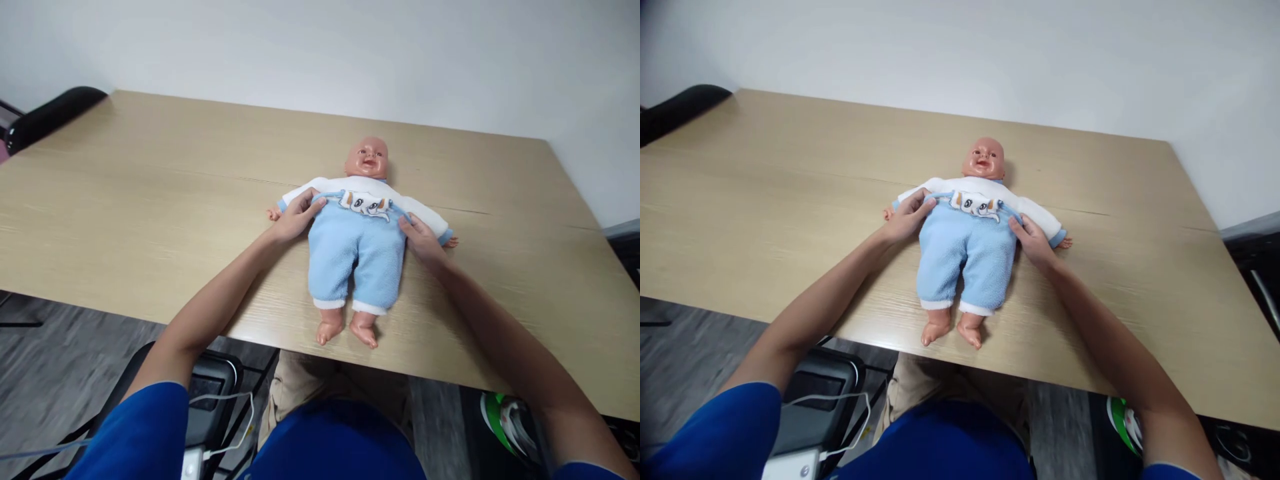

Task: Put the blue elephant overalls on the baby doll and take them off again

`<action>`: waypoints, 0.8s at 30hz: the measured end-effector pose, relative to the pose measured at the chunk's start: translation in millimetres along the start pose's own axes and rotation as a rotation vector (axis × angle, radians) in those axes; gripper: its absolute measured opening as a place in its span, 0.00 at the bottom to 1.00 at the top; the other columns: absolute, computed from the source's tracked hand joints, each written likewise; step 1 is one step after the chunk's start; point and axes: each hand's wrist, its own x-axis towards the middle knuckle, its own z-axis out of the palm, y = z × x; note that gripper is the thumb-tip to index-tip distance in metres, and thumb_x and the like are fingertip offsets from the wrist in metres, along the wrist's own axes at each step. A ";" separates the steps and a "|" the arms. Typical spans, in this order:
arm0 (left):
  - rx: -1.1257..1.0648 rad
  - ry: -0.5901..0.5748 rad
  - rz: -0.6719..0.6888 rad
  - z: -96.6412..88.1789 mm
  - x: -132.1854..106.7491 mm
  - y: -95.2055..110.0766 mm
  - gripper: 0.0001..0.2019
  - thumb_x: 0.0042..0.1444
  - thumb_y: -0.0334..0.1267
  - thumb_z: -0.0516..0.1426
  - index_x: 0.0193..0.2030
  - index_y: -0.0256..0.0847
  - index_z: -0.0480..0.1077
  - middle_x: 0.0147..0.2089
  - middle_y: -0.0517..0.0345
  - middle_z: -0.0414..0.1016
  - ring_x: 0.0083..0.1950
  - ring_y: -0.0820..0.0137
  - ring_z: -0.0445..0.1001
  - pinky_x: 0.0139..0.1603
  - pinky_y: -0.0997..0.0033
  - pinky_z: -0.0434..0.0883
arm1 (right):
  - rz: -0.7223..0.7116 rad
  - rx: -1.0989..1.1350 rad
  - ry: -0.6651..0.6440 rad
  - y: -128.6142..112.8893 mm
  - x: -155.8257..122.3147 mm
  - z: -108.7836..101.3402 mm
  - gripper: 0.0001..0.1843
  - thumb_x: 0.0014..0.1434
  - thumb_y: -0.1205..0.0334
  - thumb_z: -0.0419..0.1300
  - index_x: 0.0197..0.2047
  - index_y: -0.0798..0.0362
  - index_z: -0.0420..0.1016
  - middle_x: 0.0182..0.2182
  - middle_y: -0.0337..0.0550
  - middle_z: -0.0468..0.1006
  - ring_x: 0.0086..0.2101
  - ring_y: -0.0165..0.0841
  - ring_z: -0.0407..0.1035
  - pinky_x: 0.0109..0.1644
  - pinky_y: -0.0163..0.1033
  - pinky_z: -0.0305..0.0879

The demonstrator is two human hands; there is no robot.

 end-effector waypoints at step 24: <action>-0.311 0.292 -0.144 39.5 -22.3 -18.5 0.41 0.56 0.82 0.79 0.49 0.45 0.77 0.42 0.60 0.74 0.40 0.70 0.70 0.40 0.69 0.72 | 0.023 0.268 0.200 8.4 -4.7 23.6 0.34 0.62 0.20 0.79 0.53 0.37 0.81 0.55 0.42 0.90 0.66 0.52 0.83 0.78 0.62 0.81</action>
